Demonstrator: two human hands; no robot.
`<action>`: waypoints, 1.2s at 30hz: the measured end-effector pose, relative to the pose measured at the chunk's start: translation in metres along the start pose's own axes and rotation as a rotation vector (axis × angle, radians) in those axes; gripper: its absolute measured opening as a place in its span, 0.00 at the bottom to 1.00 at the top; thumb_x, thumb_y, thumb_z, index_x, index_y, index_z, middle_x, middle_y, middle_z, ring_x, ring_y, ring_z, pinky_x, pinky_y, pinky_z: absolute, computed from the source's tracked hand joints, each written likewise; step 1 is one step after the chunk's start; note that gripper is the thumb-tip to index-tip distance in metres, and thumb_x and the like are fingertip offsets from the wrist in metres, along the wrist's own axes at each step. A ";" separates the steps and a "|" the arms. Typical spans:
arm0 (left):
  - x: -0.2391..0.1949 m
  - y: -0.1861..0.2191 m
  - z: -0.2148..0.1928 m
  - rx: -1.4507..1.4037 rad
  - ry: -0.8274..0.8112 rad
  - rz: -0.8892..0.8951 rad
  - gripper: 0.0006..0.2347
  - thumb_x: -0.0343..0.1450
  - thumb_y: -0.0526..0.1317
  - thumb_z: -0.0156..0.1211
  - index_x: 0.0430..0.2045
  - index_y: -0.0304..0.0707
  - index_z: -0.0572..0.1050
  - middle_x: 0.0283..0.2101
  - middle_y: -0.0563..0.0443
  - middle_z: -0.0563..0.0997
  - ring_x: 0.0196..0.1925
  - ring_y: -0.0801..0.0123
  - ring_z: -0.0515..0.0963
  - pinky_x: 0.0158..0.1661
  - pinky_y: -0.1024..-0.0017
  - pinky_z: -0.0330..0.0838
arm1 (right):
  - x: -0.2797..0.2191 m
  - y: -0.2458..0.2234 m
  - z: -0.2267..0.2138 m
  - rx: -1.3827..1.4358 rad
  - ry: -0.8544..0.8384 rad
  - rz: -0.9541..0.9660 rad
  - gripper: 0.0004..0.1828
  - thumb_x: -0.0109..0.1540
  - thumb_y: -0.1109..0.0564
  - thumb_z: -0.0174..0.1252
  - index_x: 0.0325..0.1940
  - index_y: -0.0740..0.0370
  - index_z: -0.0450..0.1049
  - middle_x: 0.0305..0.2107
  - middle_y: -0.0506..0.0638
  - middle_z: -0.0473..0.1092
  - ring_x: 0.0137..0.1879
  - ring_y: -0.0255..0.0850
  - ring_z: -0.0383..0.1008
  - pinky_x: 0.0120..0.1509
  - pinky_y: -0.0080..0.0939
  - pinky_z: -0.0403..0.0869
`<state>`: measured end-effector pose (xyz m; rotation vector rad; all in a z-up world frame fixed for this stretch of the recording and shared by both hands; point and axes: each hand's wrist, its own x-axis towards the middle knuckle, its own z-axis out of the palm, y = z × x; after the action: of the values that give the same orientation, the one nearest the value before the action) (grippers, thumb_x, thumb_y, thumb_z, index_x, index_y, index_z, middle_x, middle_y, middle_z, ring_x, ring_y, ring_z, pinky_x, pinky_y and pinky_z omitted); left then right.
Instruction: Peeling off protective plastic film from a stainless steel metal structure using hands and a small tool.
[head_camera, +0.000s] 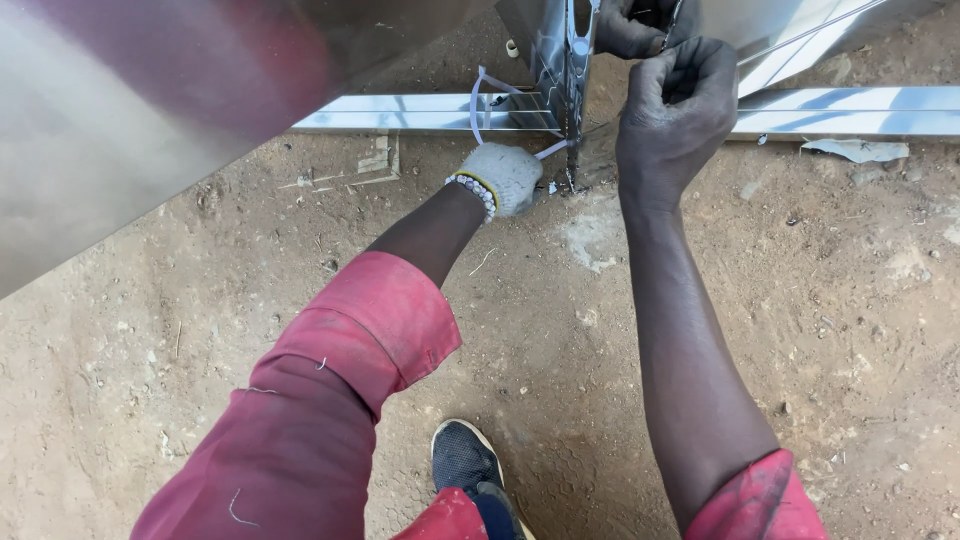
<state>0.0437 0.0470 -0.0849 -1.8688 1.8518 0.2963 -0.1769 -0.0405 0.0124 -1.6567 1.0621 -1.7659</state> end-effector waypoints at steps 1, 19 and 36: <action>0.002 0.002 -0.001 0.004 -0.002 0.010 0.17 0.79 0.42 0.65 0.61 0.41 0.90 0.54 0.41 0.95 0.54 0.37 0.96 0.46 0.37 0.93 | -0.003 0.003 0.001 0.004 0.007 0.076 0.05 0.74 0.58 0.64 0.46 0.55 0.75 0.38 0.45 0.71 0.42 0.38 0.71 0.44 0.42 0.79; -0.005 -0.009 0.023 -0.080 0.361 -0.006 0.13 0.79 0.53 0.73 0.38 0.47 0.96 0.33 0.48 0.95 0.44 0.45 0.99 0.46 0.45 0.94 | -0.081 0.010 0.000 0.191 -0.078 0.435 0.20 0.87 0.42 0.58 0.52 0.58 0.80 0.36 0.53 0.78 0.45 0.41 0.81 0.47 0.42 0.87; 0.003 0.001 0.026 -0.042 0.302 0.019 0.14 0.80 0.55 0.73 0.40 0.49 0.96 0.35 0.49 0.96 0.47 0.49 0.99 0.48 0.45 0.94 | -0.084 0.029 0.010 0.258 -0.135 0.357 0.17 0.88 0.44 0.56 0.55 0.56 0.79 0.39 0.50 0.82 0.47 0.37 0.86 0.54 0.46 0.92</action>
<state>0.0481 0.0575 -0.1090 -2.0154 2.0736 0.0598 -0.1600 0.0073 -0.0606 -1.3163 0.9540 -1.4684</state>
